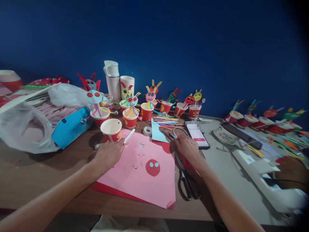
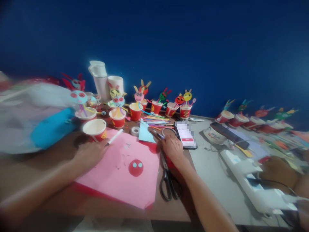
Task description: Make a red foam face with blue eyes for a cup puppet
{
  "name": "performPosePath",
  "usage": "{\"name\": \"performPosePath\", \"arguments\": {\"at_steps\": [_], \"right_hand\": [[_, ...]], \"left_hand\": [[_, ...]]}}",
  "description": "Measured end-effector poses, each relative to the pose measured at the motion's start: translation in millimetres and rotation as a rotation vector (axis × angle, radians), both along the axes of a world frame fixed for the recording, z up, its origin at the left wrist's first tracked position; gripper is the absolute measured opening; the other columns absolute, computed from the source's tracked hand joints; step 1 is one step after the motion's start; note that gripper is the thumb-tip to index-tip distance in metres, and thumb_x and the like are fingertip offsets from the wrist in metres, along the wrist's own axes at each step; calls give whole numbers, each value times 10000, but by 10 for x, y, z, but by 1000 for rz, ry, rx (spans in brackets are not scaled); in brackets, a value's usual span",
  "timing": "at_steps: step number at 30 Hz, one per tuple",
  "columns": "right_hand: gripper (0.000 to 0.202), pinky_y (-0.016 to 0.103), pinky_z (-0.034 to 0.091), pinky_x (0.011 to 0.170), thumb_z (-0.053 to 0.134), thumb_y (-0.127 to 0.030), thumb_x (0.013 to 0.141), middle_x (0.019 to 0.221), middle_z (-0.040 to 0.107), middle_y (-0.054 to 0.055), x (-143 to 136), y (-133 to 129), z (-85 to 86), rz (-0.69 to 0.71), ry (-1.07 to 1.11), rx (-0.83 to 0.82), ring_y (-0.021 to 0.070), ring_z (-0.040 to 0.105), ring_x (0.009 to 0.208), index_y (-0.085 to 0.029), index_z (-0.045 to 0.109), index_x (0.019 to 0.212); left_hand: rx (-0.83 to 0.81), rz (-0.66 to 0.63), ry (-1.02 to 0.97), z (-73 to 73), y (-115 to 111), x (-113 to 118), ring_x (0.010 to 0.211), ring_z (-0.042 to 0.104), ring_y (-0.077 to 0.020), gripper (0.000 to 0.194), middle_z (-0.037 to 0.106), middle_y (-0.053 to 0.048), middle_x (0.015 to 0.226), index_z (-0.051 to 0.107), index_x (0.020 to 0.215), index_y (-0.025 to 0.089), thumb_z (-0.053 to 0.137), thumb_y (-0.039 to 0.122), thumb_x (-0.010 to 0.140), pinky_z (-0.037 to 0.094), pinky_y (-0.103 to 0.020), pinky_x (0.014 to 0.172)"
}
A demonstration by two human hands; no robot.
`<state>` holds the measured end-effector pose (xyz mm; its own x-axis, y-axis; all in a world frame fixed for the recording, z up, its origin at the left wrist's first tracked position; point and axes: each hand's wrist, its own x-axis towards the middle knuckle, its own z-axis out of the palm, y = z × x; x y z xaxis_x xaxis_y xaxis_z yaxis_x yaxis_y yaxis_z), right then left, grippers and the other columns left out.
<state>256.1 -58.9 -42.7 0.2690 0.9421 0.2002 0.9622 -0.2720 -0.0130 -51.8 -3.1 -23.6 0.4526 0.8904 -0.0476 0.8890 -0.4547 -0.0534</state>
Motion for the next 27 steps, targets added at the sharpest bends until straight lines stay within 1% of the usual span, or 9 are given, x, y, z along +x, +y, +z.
{"name": "performPosePath", "arguments": {"at_steps": [5,9,11,14,17,19,22,25,27], "right_hand": [[182,281,362,592,469,-276,840,778,680,72,96,-53,79,21,94,0,229,627,745,-204,628,789],[196,269,361,589,452,-314,852,788,675,46,132,-88,132,92,191,11,211,619,728,-215,619,823],[210,261,375,593,424,-320,874,764,670,29,102,-114,165,151,247,8,193,616,700,-214,605,866],[219,235,406,608,395,-319,898,735,660,-6,-1,-169,224,271,342,-7,153,607,672,-220,590,889],[211,231,423,615,420,-313,893,725,642,-13,-125,-223,270,432,549,6,136,587,661,-208,598,848],[206,235,426,608,453,-324,882,711,630,-15,-196,-246,287,498,684,3,132,576,648,-202,614,840],[197,241,419,597,500,-344,864,700,624,-17,-276,-264,295,512,793,-30,129,566,644,-201,635,844],[170,239,418,579,531,-328,844,685,619,-13,-312,-274,278,471,998,-86,123,556,627,-192,630,866],[186,239,433,574,581,-327,811,702,629,-2,-305,-277,249,438,1235,-130,125,568,630,-187,615,929]], "left_hand": [[30,14,-4,110,-53,-129,705,662,-325,452,690,-143,761,531,1183,173,296,452,915,447,-360,571],[137,-88,-187,167,-198,-185,727,657,-259,363,691,-78,778,577,1113,217,370,427,902,438,-313,597],[177,-191,-330,172,-254,-130,799,647,-227,315,687,-75,881,599,1062,210,403,393,898,452,-295,655],[166,-339,-536,171,-267,42,935,609,-215,301,635,-89,1064,562,1111,189,449,355,886,471,-302,768],[151,-413,-643,166,-211,227,1124,504,-248,390,543,-121,1208,480,1213,161,506,325,860,441,-355,896],[104,-428,-659,155,-171,316,1160,472,-258,455,502,-137,1257,441,1256,148,526,338,851,438,-368,907],[-13,-452,-643,129,-142,387,1063,540,-241,401,568,-125,1178,496,1210,153,514,354,863,460,-337,848],[-122,-496,-590,111,-146,412,822,605,-185,249,654,-68,901,621,977,165,445,326,905,455,-270,712],[-178,-488,-580,107,-148,416,684,581,-145,278,638,-35,760,632,843,162,404,300,922,418,-234,624]]}}
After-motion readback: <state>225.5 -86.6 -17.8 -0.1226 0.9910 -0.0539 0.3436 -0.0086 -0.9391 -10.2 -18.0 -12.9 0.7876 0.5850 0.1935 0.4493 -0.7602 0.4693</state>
